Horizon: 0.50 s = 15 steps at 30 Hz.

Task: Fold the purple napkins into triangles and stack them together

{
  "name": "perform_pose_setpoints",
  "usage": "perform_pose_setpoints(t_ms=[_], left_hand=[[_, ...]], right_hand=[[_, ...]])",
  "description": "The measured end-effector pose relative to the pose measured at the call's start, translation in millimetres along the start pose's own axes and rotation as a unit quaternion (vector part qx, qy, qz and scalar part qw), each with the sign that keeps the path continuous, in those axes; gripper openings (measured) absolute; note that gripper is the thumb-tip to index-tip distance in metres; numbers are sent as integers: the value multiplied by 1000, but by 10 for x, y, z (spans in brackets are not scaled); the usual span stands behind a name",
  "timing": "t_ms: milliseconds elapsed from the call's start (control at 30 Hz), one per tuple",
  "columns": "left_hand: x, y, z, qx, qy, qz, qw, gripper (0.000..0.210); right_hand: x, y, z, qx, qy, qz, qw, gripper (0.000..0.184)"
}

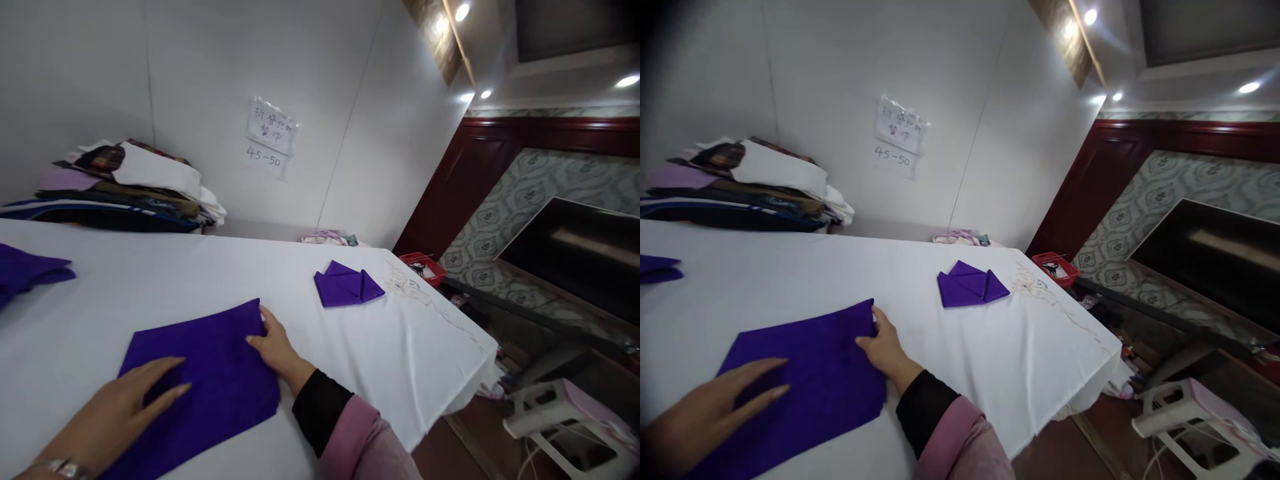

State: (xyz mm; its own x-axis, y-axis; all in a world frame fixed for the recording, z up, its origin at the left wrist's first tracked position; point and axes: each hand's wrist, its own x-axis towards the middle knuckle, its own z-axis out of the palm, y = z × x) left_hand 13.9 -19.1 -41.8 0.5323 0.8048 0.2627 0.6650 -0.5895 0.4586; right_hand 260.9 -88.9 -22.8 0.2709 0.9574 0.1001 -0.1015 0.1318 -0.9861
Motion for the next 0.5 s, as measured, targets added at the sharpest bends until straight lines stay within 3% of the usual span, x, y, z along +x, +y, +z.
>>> perform_pose_setpoints(t_ms=[67, 167, 367, 500], left_hand=[[-70, 74, 100, 29, -23, 54, 998, 43], [-77, 128, 141, 50, -20, 76, 996, 36], [-18, 189, 33, 26, -12, 97, 995, 33], [-35, 134, 6, 46, 11, 119, 992, 36]], right_hand=[[11, -12, -10, 14, -5, 10, 1000, 70], [14, -53, -11, 48, -3, 19, 999, 64], [39, -13, -17, 47, 11, 6, 999, 56], [60, 25, -39, -23, 42, -14, 999, 39]])
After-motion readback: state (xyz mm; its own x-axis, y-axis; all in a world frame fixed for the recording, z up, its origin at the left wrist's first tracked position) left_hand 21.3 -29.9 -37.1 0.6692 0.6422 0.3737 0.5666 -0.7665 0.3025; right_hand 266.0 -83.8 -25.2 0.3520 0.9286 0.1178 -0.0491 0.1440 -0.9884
